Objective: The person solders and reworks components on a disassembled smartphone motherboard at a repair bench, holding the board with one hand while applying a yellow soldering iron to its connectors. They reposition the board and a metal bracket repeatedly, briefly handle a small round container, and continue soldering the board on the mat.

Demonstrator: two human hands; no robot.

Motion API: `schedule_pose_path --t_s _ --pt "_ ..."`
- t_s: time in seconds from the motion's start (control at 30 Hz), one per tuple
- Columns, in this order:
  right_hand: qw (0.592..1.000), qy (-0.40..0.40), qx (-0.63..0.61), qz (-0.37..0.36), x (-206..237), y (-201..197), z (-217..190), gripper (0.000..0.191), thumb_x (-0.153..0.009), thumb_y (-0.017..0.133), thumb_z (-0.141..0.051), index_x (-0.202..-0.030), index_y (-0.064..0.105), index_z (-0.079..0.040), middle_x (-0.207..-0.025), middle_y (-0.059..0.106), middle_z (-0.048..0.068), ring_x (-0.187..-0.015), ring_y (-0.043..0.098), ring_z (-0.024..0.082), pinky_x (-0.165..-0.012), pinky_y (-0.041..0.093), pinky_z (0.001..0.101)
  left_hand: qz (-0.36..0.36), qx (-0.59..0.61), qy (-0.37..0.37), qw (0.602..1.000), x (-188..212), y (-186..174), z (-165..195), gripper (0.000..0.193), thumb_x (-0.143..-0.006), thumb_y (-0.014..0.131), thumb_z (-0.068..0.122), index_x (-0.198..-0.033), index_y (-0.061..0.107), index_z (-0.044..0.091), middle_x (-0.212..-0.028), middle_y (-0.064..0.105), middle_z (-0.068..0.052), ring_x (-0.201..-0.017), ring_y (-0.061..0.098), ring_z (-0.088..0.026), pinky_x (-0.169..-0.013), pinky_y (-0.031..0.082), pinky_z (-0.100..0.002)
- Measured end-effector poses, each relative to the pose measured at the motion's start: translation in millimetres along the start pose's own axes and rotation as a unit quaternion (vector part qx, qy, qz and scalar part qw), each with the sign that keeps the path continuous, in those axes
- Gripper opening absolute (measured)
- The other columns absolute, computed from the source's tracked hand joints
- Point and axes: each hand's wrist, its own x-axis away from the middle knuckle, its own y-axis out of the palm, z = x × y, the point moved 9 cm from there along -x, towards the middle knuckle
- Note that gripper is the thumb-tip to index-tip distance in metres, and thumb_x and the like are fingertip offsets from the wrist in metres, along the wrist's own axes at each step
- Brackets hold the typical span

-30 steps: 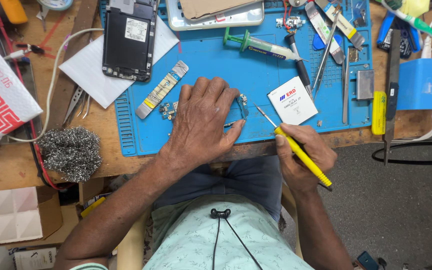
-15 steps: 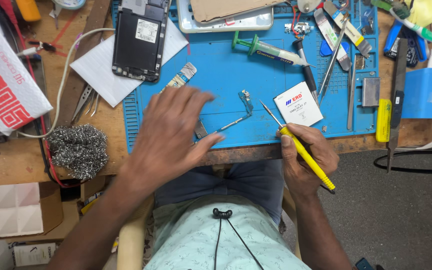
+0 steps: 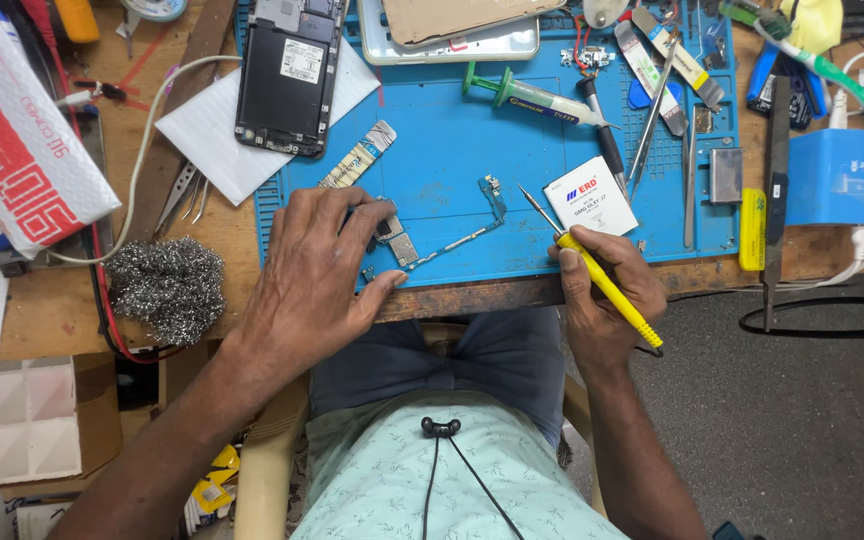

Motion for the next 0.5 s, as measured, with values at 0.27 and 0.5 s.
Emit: schedule_pose_path --t_s 0.27,0.5 --pt "0.999 0.01 -0.043 0.001 -1 0 1 0.02 -0.105 0.07 -0.003 -0.124 0.066 0.004 -0.113 0.071 0.015 -0.101 0.076 0.021 -0.088 0.064 0.0297 0.003 0.101 -0.014 0.995 -2 2 -3 0.047 -0.08 0.081 0.012 -0.122 0.063 0.001 -0.12 0.05 -0.018 -0.107 0.059 -0.032 -0.091 0.052 -0.043" --pt "0.998 0.015 -0.055 0.008 -4 -3 -4 0.022 -0.105 0.069 -0.003 -0.125 0.066 0.005 -0.114 0.07 0.015 -0.102 0.075 0.021 -0.09 0.065 0.031 -0.036 0.398 -0.167 0.902 -10 9 -42 0.023 -0.09 0.071 0.012 -0.112 0.076 0.006 -0.124 0.056 -0.004 -0.111 0.063 -0.015 -0.089 0.062 -0.032"
